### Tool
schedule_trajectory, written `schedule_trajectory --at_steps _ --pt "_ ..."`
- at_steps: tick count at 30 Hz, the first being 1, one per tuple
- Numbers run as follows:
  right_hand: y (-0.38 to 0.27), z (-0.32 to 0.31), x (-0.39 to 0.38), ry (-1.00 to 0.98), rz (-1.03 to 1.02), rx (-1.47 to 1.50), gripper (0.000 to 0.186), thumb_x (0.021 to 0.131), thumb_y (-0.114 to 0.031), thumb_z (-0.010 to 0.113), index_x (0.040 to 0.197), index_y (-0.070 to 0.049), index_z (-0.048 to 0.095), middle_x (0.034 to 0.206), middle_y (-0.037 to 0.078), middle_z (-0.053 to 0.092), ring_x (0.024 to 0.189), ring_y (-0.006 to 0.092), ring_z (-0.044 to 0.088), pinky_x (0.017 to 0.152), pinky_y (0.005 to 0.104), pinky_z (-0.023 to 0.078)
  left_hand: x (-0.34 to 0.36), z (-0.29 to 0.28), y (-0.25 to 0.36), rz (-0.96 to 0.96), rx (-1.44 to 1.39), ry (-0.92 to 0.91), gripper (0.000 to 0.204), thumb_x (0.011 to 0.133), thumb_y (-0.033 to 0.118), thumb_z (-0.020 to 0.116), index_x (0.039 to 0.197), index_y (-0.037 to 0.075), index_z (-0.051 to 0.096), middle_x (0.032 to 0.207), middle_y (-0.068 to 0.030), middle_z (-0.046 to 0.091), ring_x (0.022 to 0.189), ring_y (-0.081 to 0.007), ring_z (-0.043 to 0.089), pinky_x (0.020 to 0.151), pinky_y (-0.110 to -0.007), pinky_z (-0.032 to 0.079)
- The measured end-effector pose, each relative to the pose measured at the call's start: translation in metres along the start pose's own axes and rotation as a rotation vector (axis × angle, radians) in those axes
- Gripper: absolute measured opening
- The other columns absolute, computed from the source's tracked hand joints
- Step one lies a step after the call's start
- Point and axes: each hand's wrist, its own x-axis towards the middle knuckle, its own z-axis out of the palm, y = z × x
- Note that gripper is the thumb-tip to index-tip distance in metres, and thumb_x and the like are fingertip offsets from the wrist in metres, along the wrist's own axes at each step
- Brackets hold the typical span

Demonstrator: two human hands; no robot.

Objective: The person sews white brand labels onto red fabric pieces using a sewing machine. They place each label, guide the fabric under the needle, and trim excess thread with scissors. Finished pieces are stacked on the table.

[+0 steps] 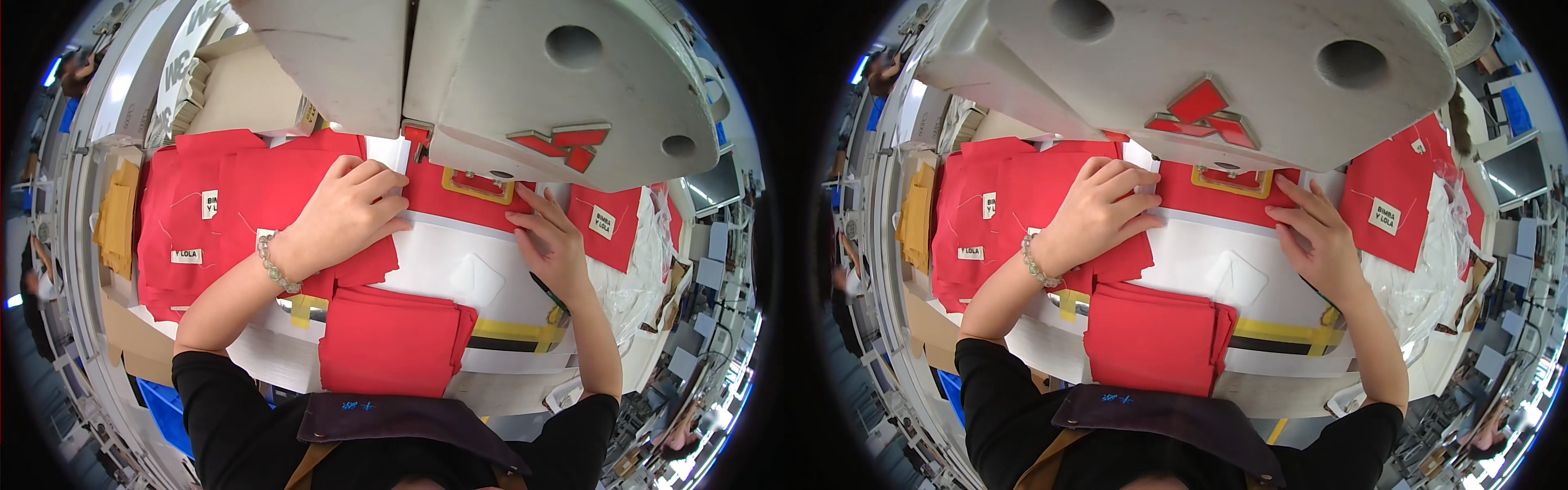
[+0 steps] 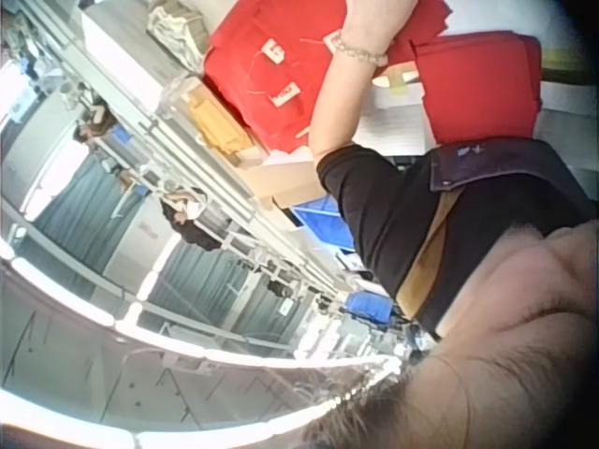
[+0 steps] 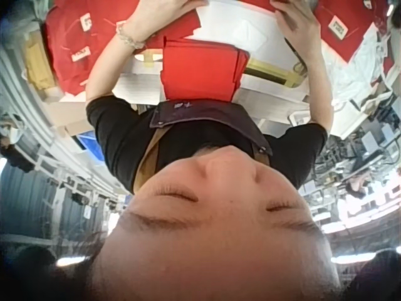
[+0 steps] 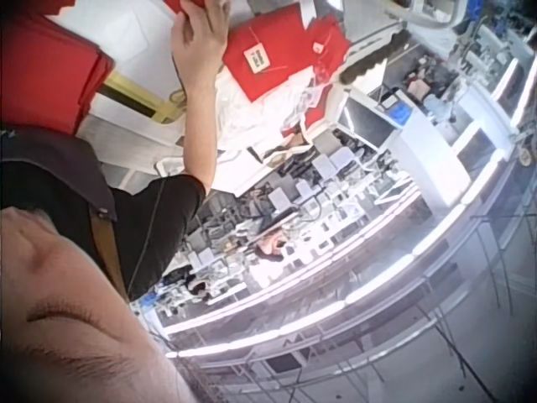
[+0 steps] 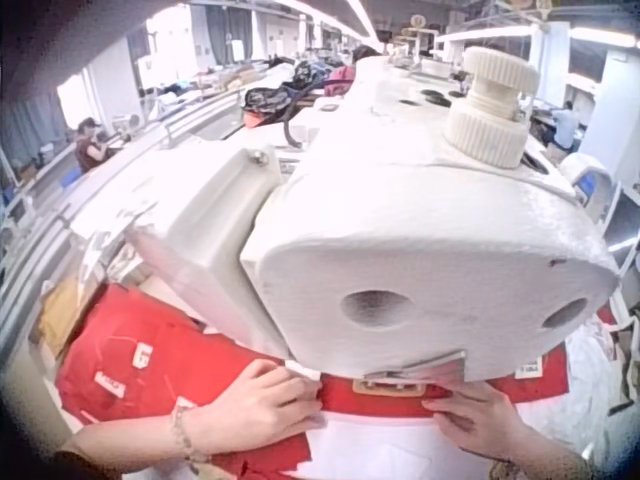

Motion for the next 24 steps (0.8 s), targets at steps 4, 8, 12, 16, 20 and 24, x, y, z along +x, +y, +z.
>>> schedule_trajectory --at_steps 4,8,12,16,20,24 --pt "-0.002 -0.001 -0.002 0.054 -0.062 -0.204 0.024 0.077 -0.004 0.07 0.101 -0.007 0.07 0.126 0.012 0.064 0.108 0.0264 0.062 0.107 0.0481 0.04 0.0 0.003 0.0 0.053 0.064 0.009 0.02 0.074 0.018 0.078 0.087 0.006 0.068 0.105 -0.004 0.065 0.096 -0.0194 0.059 0.086 -0.038 0.045" --pt "-0.008 -0.006 -0.01 0.099 -0.194 -0.488 0.027 0.073 -0.012 0.074 0.1 -0.01 0.07 0.12 0.005 0.066 0.099 0.0194 0.061 0.092 0.0431 0.037 -0.002 0.005 0.003 0.115 0.174 0.03 0.019 0.076 0.017 0.076 0.087 0.004 0.067 0.107 -0.0055 0.065 0.097 -0.0189 0.059 0.086 -0.039 0.045" --pt "-0.01 -0.004 -0.022 0.068 -0.181 -0.517 0.03 0.072 -0.016 0.074 0.101 -0.01 0.069 0.117 0.001 0.068 0.098 0.0165 0.06 0.082 0.039 0.032 -0.001 0.005 0.003 0.171 0.245 0.007 0.019 0.078 0.017 0.075 0.087 0.004 0.065 0.111 -0.0073 0.066 0.102 -0.0193 0.06 0.088 -0.04 0.046" --pt "-0.011 -0.002 -0.029 0.069 -0.175 -0.551 0.032 0.073 -0.018 0.074 0.103 -0.01 0.069 0.116 0.0 0.068 0.1 0.016 0.059 0.08 0.0384 0.03 0.0 0.005 0.003 0.192 0.298 -0.016 0.019 0.079 0.017 0.074 0.087 0.004 0.064 0.116 -0.0086 0.066 0.107 -0.0201 0.061 0.091 -0.041 0.047" --pt "-0.012 -0.002 -0.029 0.087 -0.148 -0.49 0.034 0.073 -0.015 0.072 0.107 -0.01 0.068 0.117 0.0 0.067 0.098 0.0167 0.058 0.082 0.0383 0.03 0.0 0.006 0.003 0.15 0.266 -0.01 0.02 0.079 0.018 0.073 0.092 0.005 0.064 0.117 -0.009 0.065 0.108 -0.0208 0.061 0.091 -0.041 0.045" --pt "-0.009 -0.003 -0.02 0.093 -0.125 -0.44 0.035 0.073 -0.009 0.069 0.108 -0.01 0.068 0.115 -0.001 0.066 0.098 0.0182 0.057 0.083 0.0378 0.03 0.003 0.003 0.004 0.111 0.238 -0.017 0.022 0.082 0.02 0.07 0.096 0.005 0.064 0.118 -0.0102 0.064 0.109 -0.0205 0.059 0.093 -0.042 0.044"
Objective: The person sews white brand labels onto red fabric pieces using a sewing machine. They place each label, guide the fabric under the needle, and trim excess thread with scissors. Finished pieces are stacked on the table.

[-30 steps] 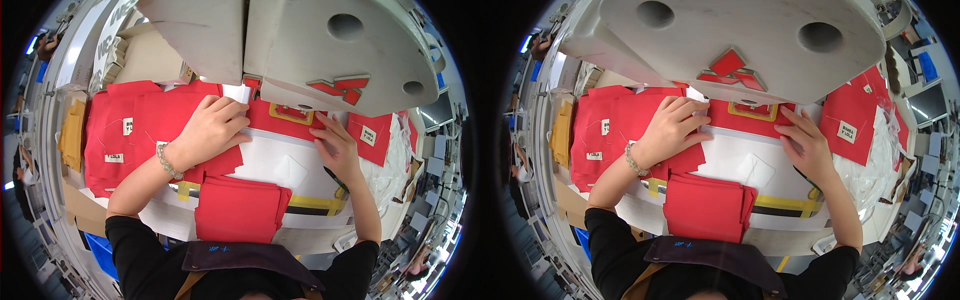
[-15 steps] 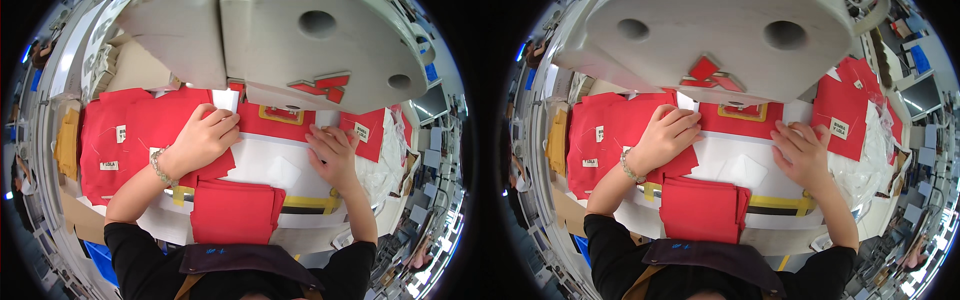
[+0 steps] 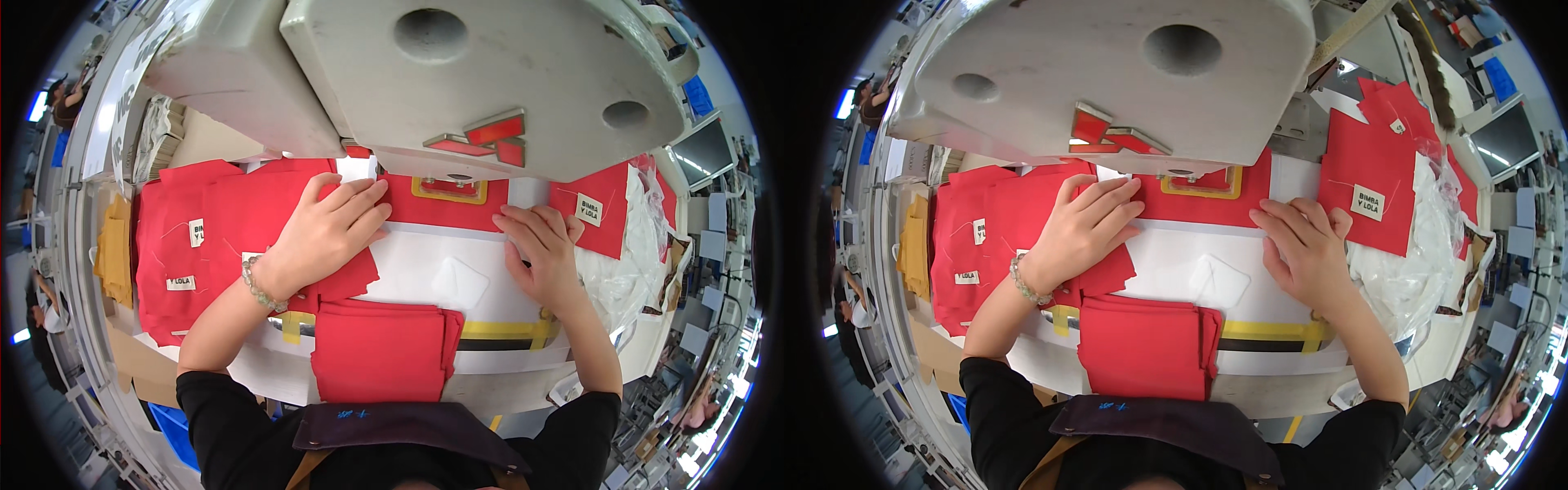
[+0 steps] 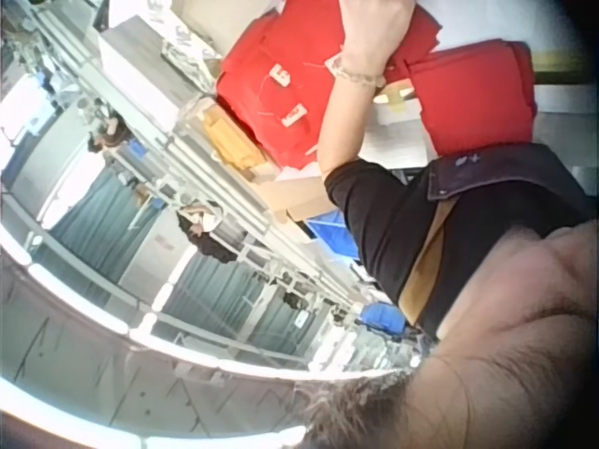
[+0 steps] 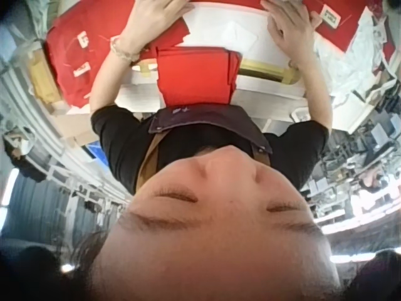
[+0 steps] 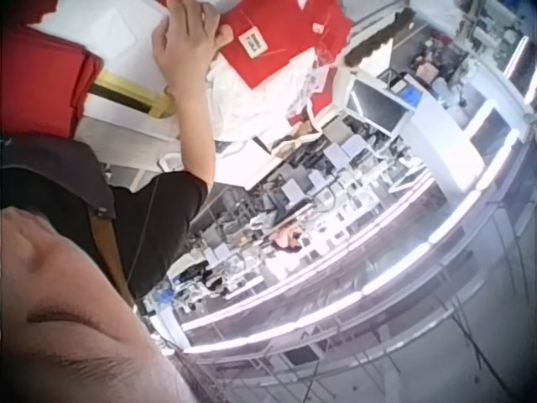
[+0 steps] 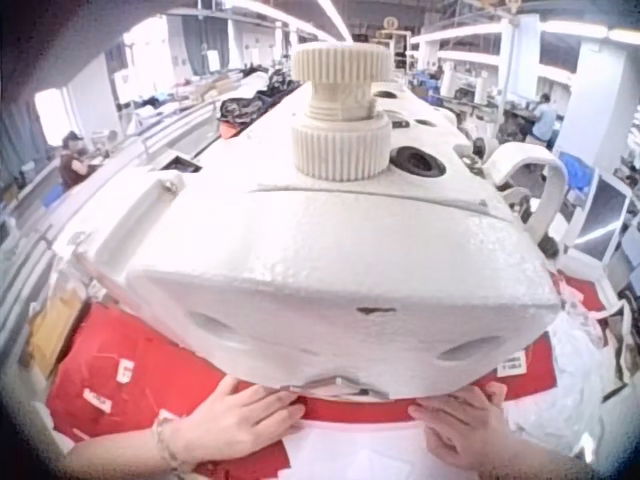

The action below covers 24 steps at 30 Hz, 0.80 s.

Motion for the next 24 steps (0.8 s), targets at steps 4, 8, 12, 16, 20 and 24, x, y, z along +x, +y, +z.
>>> schedule_trajectory --at_steps 4,8,12,16,20,24 --pt "0.001 0.0061 -0.0008 -0.005 -0.014 0.009 0.037 0.071 -0.004 0.066 0.108 -0.01 0.068 0.112 -0.002 0.065 0.099 0.019 0.057 0.083 0.0369 0.03 -0.0009 0.0007 -0.0008 -0.018 -0.012 -0.008 0.026 0.082 0.021 0.071 0.1 0.004 0.065 0.118 -0.0104 0.063 0.11 -0.0202 0.058 0.093 -0.042 0.043" --pt "0.0016 0.0078 -0.0019 0.0 0.002 0.036 0.039 0.069 -0.002 0.064 0.108 -0.01 0.068 0.114 -0.001 0.065 0.099 0.019 0.057 0.083 0.0366 0.031 -0.0015 0.0021 -0.0011 -0.028 -0.016 -0.008 0.027 0.081 0.021 0.072 0.101 0.004 0.065 0.118 -0.0101 0.063 0.11 -0.0203 0.058 0.093 -0.042 0.042" --pt "0.0013 0.007 -0.0021 0.006 0.003 0.041 0.04 0.069 -0.001 0.061 0.108 -0.01 0.068 0.115 -0.001 0.065 0.099 0.0192 0.056 0.083 0.0364 0.031 -0.0021 0.0019 -0.0016 -0.034 -0.018 -0.008 0.029 0.08 0.021 0.073 0.101 0.004 0.066 0.119 -0.0101 0.062 0.111 -0.0205 0.058 0.094 -0.042 0.042" --pt "0.0005 0.0058 -0.0006 0.007 0.022 0.066 0.041 0.07 0.001 0.059 0.109 -0.01 0.067 0.114 -0.001 0.066 0.097 0.0195 0.056 0.083 0.0359 0.031 -0.0022 0.0025 -0.0003 -0.072 -0.045 -0.021 0.033 0.076 0.019 0.077 0.104 0.006 0.066 0.122 -0.0077 0.063 0.112 -0.0208 0.058 0.099 -0.043 0.039" --pt "0.002 0.0063 -0.0017 0.018 0.028 0.104 0.041 0.069 0.002 0.058 0.108 -0.01 0.065 0.113 -0.001 0.067 0.095 0.0194 0.057 0.082 0.0356 0.031 -0.0021 0.0025 0.0002 -0.077 -0.041 -0.033 0.032 0.076 0.018 0.077 0.104 0.006 0.066 0.122 -0.0073 0.063 0.113 -0.0205 0.058 0.099 -0.043 0.039" --pt "0.0039 0.0086 -0.0046 0.022 0.05 0.141 0.04 0.069 0.002 0.058 0.107 -0.011 0.063 0.113 -0.002 0.068 0.094 0.0189 0.056 0.08 0.036 0.03 -0.0029 0.0013 0.0007 -0.074 -0.038 -0.038 0.03 0.077 0.018 0.077 0.102 0.006 0.066 0.121 -0.0068 0.064 0.113 -0.0201 0.058 0.099 -0.043 0.039"
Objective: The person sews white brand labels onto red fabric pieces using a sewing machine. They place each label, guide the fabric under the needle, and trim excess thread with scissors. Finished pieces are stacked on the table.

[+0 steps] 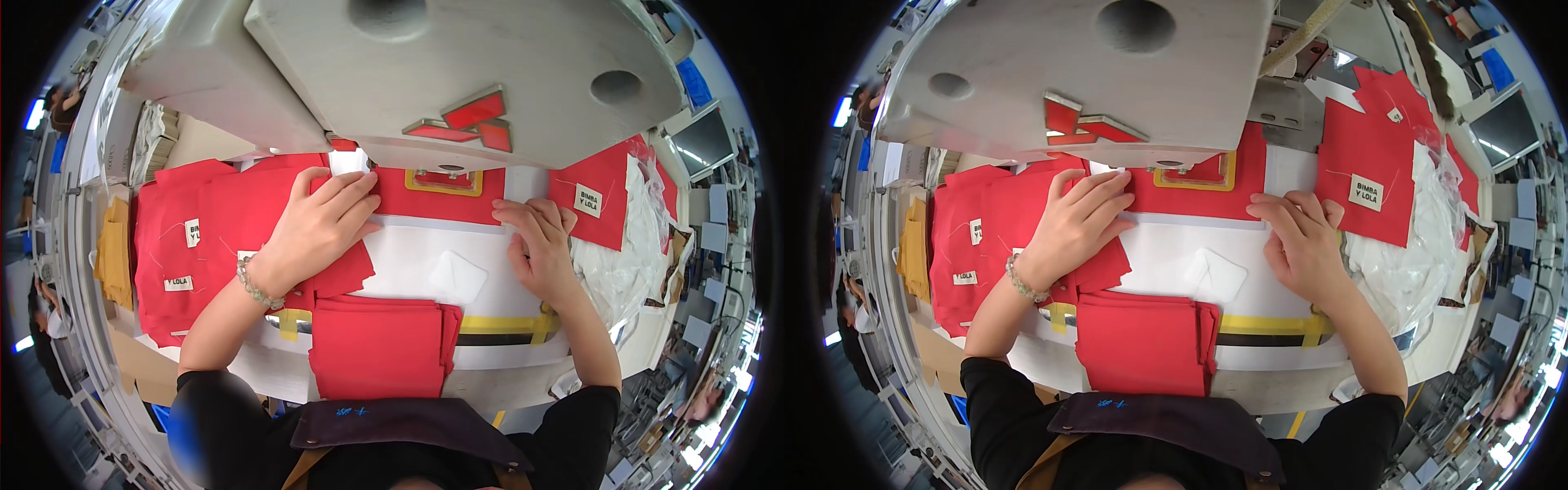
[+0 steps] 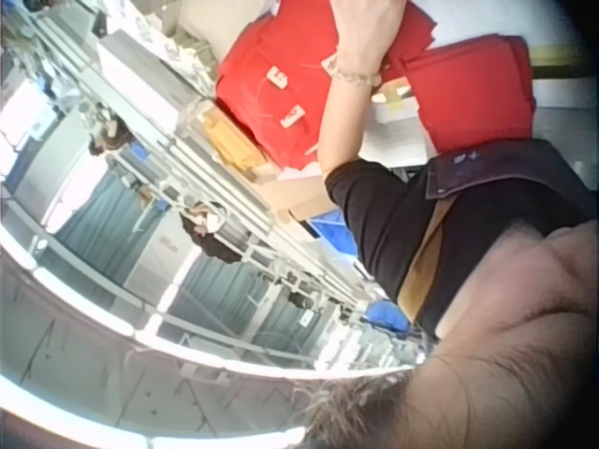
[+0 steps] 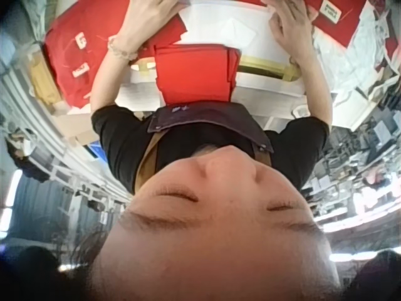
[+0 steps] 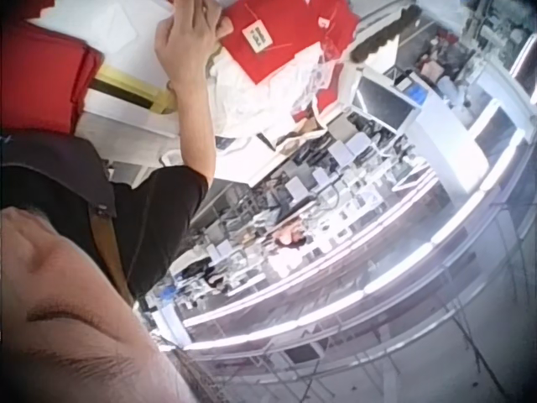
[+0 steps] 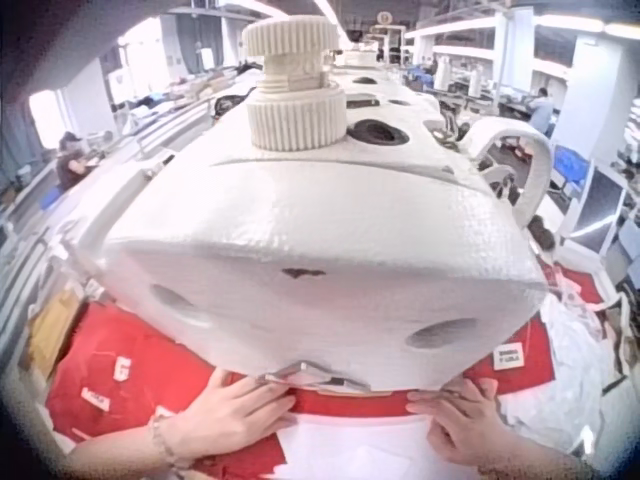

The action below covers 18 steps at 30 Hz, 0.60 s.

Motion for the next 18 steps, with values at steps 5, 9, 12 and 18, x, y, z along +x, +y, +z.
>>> schedule_trajectory --at_steps 5,9,12,18 --pt "0.0014 -0.0011 -0.0029 0.0 -0.053 -0.088 0.041 0.069 -0.001 0.059 0.108 -0.011 0.065 0.113 -0.002 0.068 0.093 0.0173 0.056 0.079 0.0369 0.028 0.0003 -0.0006 -0.0003 0.059 0.027 0.028 0.024 0.08 0.018 0.074 0.098 0.003 0.067 0.118 -0.0091 0.065 0.109 -0.0202 0.06 0.095 -0.043 0.042" --pt "-0.002 -0.0009 -0.0042 0.013 -0.093 -0.172 0.04 0.068 -0.004 0.063 0.107 -0.011 0.069 0.113 -0.001 0.068 0.094 0.0158 0.056 0.079 0.0367 0.028 -0.0026 0.0002 0.0007 0.091 0.033 0.056 0.022 0.077 0.013 0.076 0.095 0.002 0.068 0.114 -0.0082 0.067 0.105 -0.0207 0.062 0.094 -0.043 0.043" --pt "-0.0018 0.0036 -0.0076 0.057 -0.104 -0.223 0.037 0.068 -0.006 0.065 0.104 -0.011 0.07 0.115 -0.001 0.068 0.095 0.0155 0.056 0.08 0.0363 0.027 -0.0021 0.0 0.0004 0.119 0.035 0.074 0.02 0.076 0.011 0.075 0.093 0.001 0.068 0.112 -0.0086 0.068 0.104 -0.0207 0.063 0.092 -0.042 0.044" --pt "-0.001 0.0056 -0.0065 0.07 -0.098 -0.259 0.032 0.069 -0.009 0.066 0.101 -0.012 0.07 0.119 0.0 0.067 0.099 0.0162 0.056 0.083 0.0357 0.027 -0.0021 -0.0011 -0.0002 0.146 0.044 0.059 0.018 0.078 0.011 0.074 0.092 0.002 0.068 0.11 -0.0085 0.068 0.106 -0.0203 0.063 0.09 -0.041 0.046"
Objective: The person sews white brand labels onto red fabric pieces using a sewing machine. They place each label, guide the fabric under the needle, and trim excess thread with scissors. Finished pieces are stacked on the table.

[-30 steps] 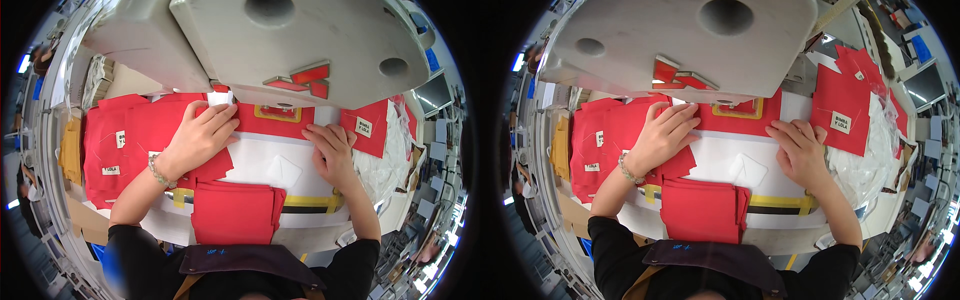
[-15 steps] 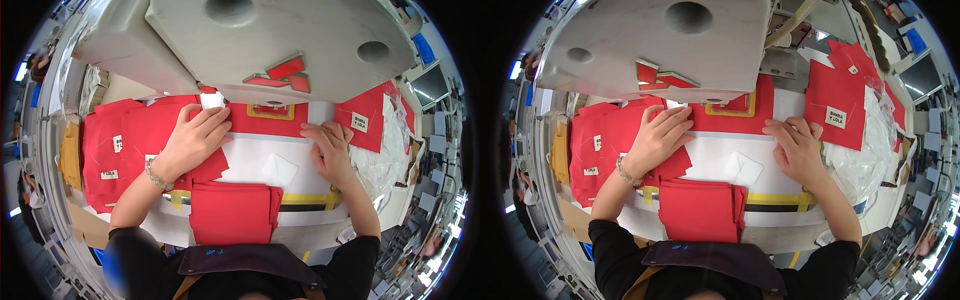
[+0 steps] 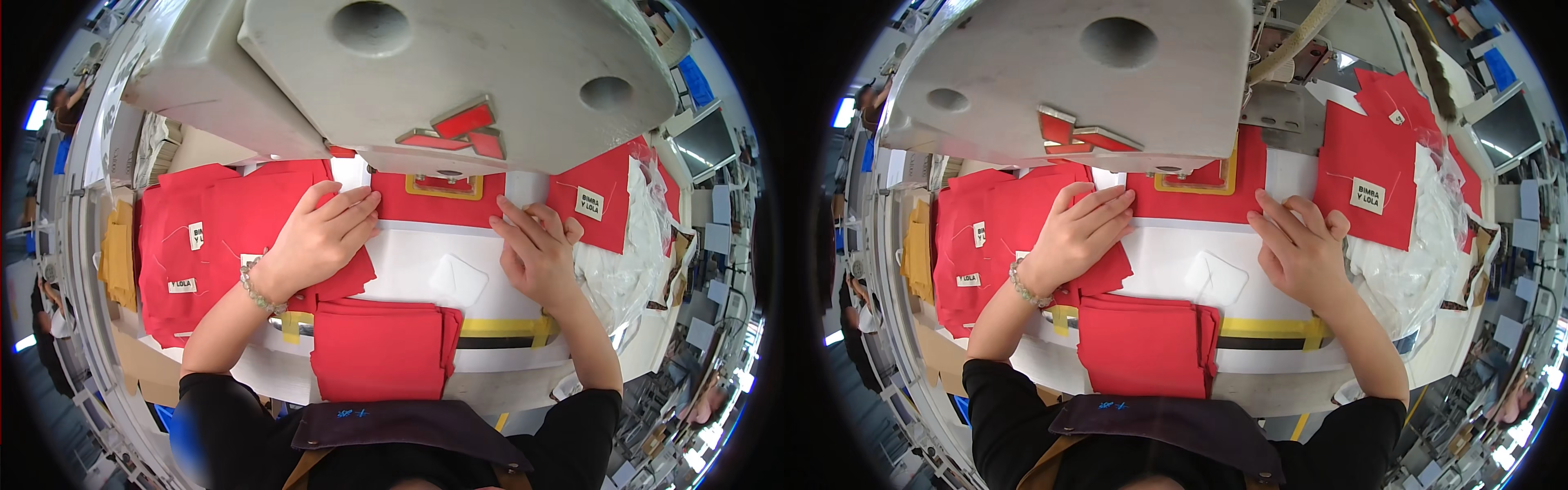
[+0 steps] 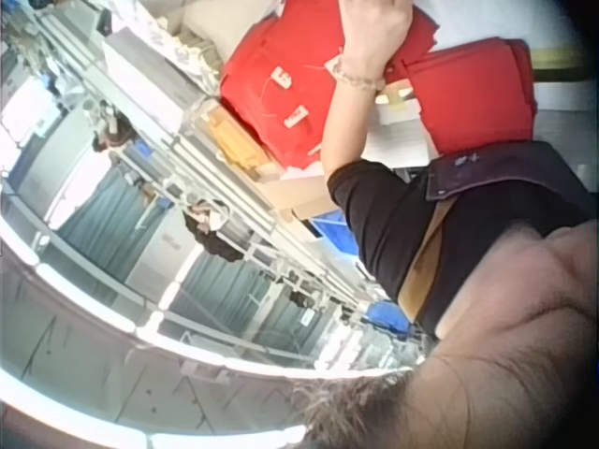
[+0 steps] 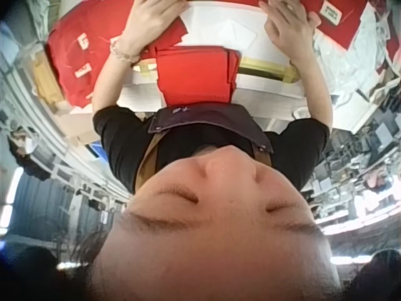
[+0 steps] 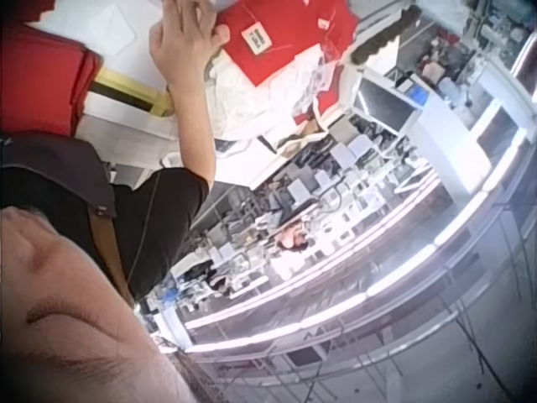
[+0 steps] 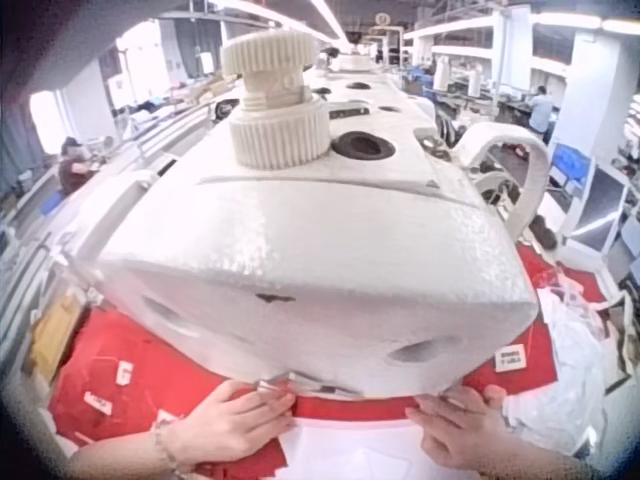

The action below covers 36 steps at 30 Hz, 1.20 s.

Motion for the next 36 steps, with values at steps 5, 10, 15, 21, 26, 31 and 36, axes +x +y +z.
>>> schedule_trajectory --at_steps 5,10,15,21,26,31,36 --pt "0.0 0.0 -0.001 -0.013 -0.005 -0.014 0.032 0.069 -0.01 0.066 0.101 -0.012 0.07 0.121 0.001 0.067 0.099 0.0163 0.056 0.084 0.0357 0.027 -0.001 0.0 0.0 0.004 0.008 -0.014 0.017 0.079 0.011 0.073 0.093 0.002 0.068 0.111 -0.0087 0.068 0.107 -0.0205 0.063 0.09 -0.039 0.046" --pt "-0.001 -0.001 -0.002 -0.014 0.004 -0.019 0.032 0.069 -0.011 0.066 0.101 -0.012 0.07 0.122 0.001 0.067 0.098 0.0165 0.055 0.084 0.0364 0.027 -0.001 -0.004 0.0 0.009 0.01 -0.057 0.018 0.078 0.009 0.071 0.094 0.001 0.068 0.114 -0.0098 0.068 0.108 -0.0217 0.063 0.093 -0.04 0.047" --pt "0.0 0.001 -0.001 -0.031 0.007 -0.006 0.035 0.069 -0.01 0.068 0.104 -0.013 0.069 0.123 0.001 0.066 0.098 0.0165 0.056 0.084 0.0369 0.028 -0.007 -0.012 0.01 -0.086 -0.037 -0.097 0.032 0.079 0.012 0.071 0.109 0.001 0.067 0.123 -0.0112 0.064 0.116 -0.0245 0.06 0.1 -0.042 0.045" --pt "-0.003 -0.004 0.003 -0.047 -0.005 -0.024 0.034 0.07 -0.01 0.069 0.104 -0.013 0.069 0.122 0.0 0.066 0.1 0.0167 0.056 0.086 0.0374 0.029 -0.041 -0.048 0.024 -0.34 -0.094 -0.141 0.055 0.078 0.02 0.075 0.128 0.006 0.058 0.132 -0.014 0.056 0.122 -0.0275 0.054 0.104 -0.044 0.041" --pt "-0.021 -0.021 0.012 -0.086 -0.093 0.017 0.029 0.073 -0.009 0.069 0.102 -0.009 0.07 0.121 0.004 0.066 0.1 0.0181 0.057 0.084 0.0373 0.035 -0.103 -0.086 0.011 -0.873 0.004 0.003 0.065 0.077 0.015 0.076 0.136 0.004 0.051 0.131 -0.0161 0.055 0.12 -0.0336 0.052 0.102 -0.043 0.038" --pt "-0.076 -0.031 0.049 -0.44 0.106 0.908 0.034 0.083 -0.009 0.064 0.117 -0.006 0.064 0.129 0.01 0.06 0.116 0.0251 0.055 0.102 0.0369 0.038 -0.137 -0.092 0.02 -1.097 -0.357 0.13 0.093 0.065 0.012 0.085 0.145 0.004 0.037 0.129 -0.015 0.054 0.114 -0.03 0.054 0.101 -0.04 0.042" --pt "-0.118 -0.01 0.077 -0.781 0.7 1.806 0.049 0.095 -0.014 0.054 0.143 -0.008 0.04 0.145 0.014 0.042 0.133 0.0255 0.043 0.11 0.0391 0.034 -0.132 -0.085 0.02 -1.036 -0.213 0.033 0.085 0.064 0.008 0.084 0.139 0.007 0.045 0.106 -0.0099 0.057 0.095 -0.0262 0.055 0.089 -0.038 0.046"
